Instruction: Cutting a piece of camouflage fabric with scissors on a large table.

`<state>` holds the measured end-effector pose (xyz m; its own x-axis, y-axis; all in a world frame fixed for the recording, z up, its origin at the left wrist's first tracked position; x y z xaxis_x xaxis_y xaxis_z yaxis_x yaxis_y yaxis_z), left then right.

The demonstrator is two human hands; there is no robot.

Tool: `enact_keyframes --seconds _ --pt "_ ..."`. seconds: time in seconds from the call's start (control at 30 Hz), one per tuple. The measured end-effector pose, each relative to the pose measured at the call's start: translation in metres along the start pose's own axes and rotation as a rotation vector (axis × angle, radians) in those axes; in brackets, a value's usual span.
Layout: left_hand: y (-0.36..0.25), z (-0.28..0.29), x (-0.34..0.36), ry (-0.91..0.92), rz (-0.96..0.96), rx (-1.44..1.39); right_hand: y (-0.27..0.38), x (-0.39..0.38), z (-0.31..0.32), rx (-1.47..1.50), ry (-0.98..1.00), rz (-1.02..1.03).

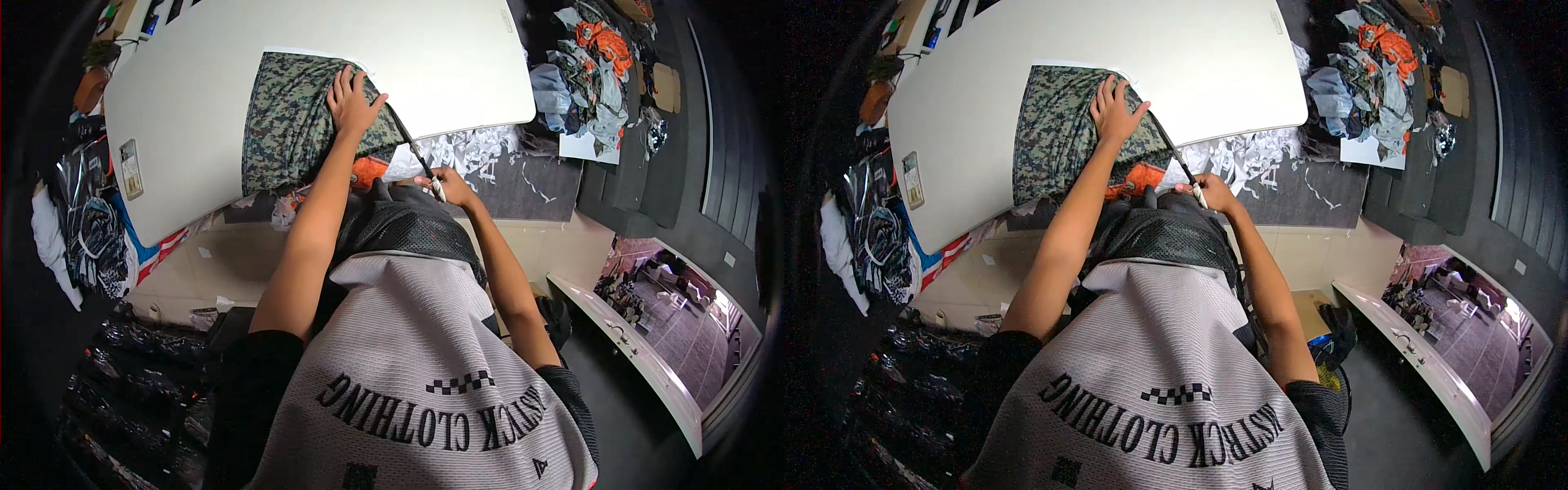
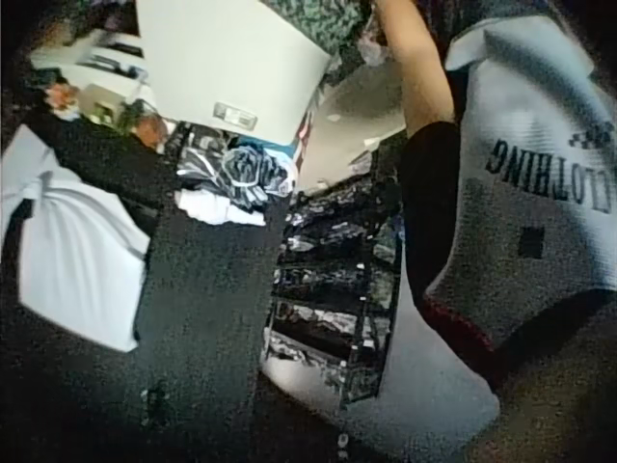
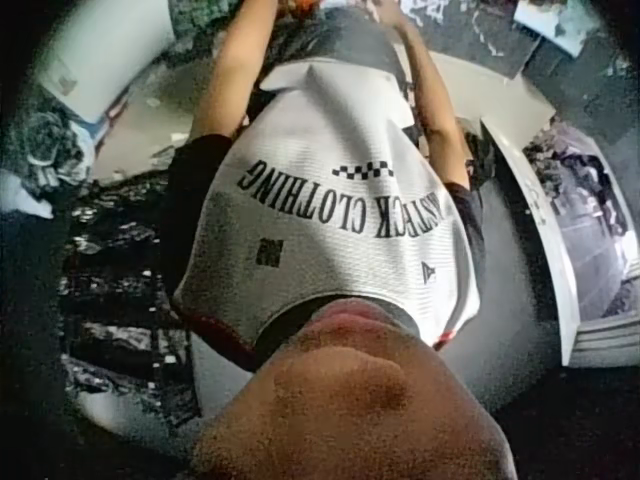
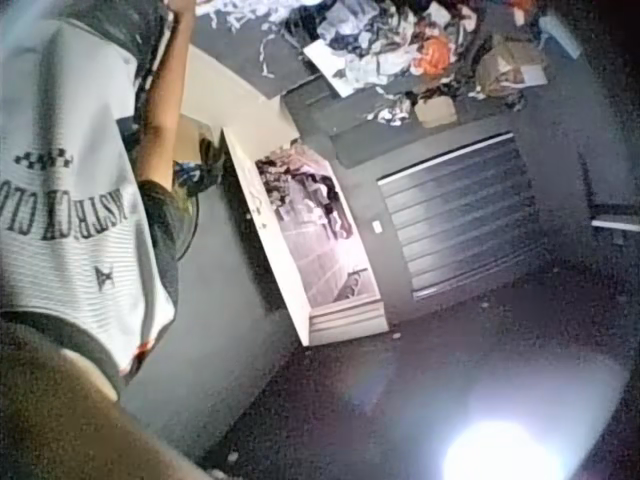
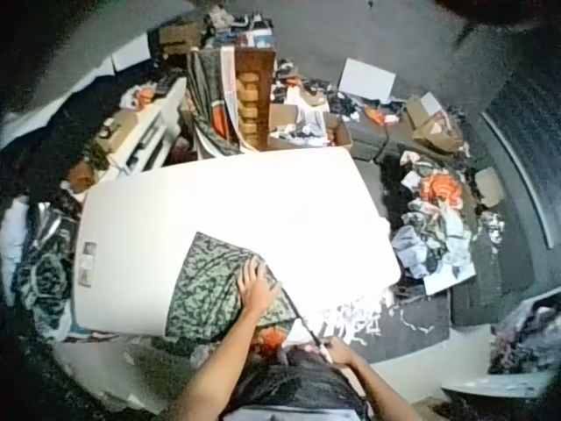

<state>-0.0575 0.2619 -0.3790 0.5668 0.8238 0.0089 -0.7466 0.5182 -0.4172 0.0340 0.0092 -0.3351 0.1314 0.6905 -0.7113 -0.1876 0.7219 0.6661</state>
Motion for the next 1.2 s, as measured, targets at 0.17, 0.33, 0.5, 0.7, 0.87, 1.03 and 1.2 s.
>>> enact_keyframes --seconds 0.17,0.33,0.5,0.7,0.87,1.03,1.2 --pt "0.0 0.0 0.0 -0.024 -0.002 -0.005 0.001 -0.002 -0.001 0.06 0.037 -0.023" --pt "-0.001 0.0 0.0 -0.033 0.001 -0.005 0.002 0.0 -0.001 0.068 0.047 -0.044" --pt "0.001 -0.002 -0.001 -0.032 -0.004 0.011 0.004 0.001 -0.001 0.036 0.028 -0.059" --pt "0.002 -0.002 -0.001 -0.061 -0.007 0.013 0.009 0.002 -0.002 0.061 0.012 -0.012" --pt "0.001 -0.001 -0.001 -0.068 0.0 0.01 0.007 0.006 -0.001 0.01 -0.005 -0.007" --pt "0.001 -0.002 -0.001 -0.087 0.002 0.005 0.005 0.006 0.002 -0.026 -0.01 -0.023" --pt "0.001 -0.001 -0.002 -0.097 0.003 0.0 0.005 0.005 0.002 -0.032 -0.006 -0.009"
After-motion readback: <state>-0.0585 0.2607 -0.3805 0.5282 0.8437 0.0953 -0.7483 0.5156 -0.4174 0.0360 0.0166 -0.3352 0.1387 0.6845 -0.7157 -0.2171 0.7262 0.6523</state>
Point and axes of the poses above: each hand's wrist, its own x-axis towards the middle knuckle, its own z-axis out of the back of the hand, y = z × x, the point moved 5 cm from there along x, towards the middle knuckle, and after that the axes turned 2 degrees about y, right-handed, at the moved point
